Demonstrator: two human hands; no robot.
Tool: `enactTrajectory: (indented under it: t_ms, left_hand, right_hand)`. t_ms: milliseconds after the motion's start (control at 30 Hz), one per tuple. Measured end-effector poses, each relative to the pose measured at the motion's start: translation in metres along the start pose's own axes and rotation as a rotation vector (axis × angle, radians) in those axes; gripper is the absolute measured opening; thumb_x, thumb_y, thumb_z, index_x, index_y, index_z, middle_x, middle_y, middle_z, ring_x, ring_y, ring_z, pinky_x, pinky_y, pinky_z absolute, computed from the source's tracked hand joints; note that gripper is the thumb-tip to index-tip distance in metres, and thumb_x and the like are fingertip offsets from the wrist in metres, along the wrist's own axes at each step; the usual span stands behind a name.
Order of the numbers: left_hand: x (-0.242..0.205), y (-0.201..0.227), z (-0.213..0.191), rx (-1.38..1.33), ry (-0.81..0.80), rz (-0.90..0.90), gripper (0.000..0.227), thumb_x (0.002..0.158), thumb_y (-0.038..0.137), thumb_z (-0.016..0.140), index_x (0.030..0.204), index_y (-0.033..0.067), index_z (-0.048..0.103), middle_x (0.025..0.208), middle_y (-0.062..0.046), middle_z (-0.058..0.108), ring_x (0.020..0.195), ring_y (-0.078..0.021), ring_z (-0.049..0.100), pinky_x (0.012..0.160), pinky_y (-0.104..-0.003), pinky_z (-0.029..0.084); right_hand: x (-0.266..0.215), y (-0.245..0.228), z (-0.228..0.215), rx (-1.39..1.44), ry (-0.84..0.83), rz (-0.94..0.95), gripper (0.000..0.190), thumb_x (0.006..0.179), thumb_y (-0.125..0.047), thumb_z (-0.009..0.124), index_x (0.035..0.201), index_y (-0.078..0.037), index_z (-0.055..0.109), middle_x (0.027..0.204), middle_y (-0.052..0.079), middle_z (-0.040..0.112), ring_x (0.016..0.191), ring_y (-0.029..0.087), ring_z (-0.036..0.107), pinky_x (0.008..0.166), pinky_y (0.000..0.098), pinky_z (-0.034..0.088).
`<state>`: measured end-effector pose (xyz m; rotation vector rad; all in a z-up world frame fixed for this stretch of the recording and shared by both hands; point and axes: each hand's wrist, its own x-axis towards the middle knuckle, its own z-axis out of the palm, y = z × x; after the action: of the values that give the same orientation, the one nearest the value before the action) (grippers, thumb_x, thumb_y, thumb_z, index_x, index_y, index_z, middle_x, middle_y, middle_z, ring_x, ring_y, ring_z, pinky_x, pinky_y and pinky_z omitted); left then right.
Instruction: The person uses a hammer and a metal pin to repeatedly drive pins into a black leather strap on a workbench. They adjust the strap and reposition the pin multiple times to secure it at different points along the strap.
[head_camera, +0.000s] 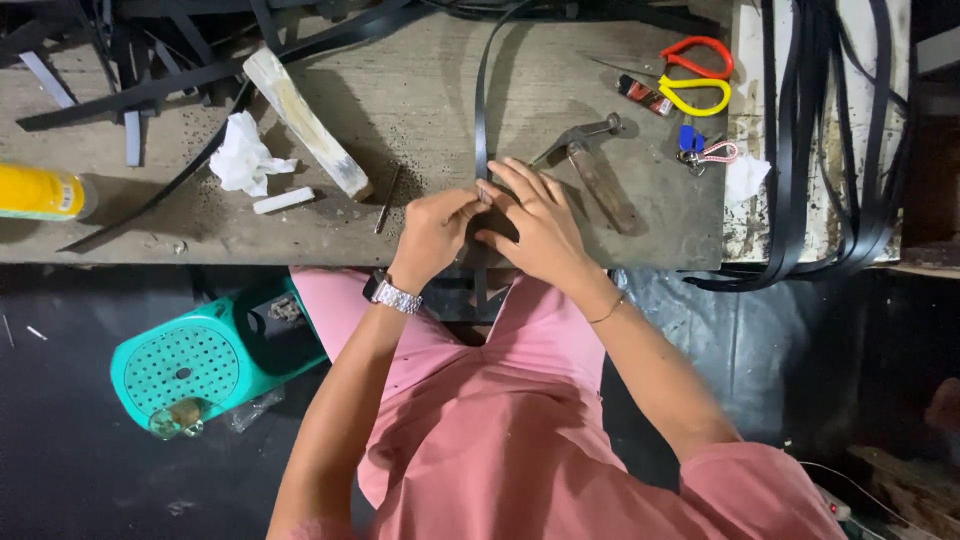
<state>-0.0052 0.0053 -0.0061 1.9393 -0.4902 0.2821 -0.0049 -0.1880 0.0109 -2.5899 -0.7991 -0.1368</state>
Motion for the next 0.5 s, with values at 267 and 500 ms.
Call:
enactTrajectory:
  t_ms: [267,500]
  left_hand:
    - [0.011,0.005,-0.002,-0.308,0.239,-0.139,0.012,0.105,0.001,0.06,0.101,-0.0022,0.07,0.089,-0.017,0.077,0.083,-0.0276,0.078,0.071,-0.04,0.067]
    - [0.019,0.007,-0.003,-0.186,0.14,-0.092,0.01,0.102,-0.007,0.063,0.102,-0.0034,0.072,0.086,-0.019,0.076,0.082,-0.032,0.078,0.067,-0.042,0.067]
  right_hand:
    - [-0.003,-0.005,-0.007,-0.006,0.027,0.062,0.073,0.087,-0.054,0.076,0.142,-0.01,0.058,0.157,0.013,0.039,0.141,0.034,0.045,0.093,0.0495,0.046]
    - [-0.002,-0.004,-0.008,0.008,-0.002,0.047,0.073,0.09,-0.057,0.073,0.147,-0.015,0.054,0.154,0.012,0.043,0.144,0.034,0.043,0.091,0.0494,0.044]
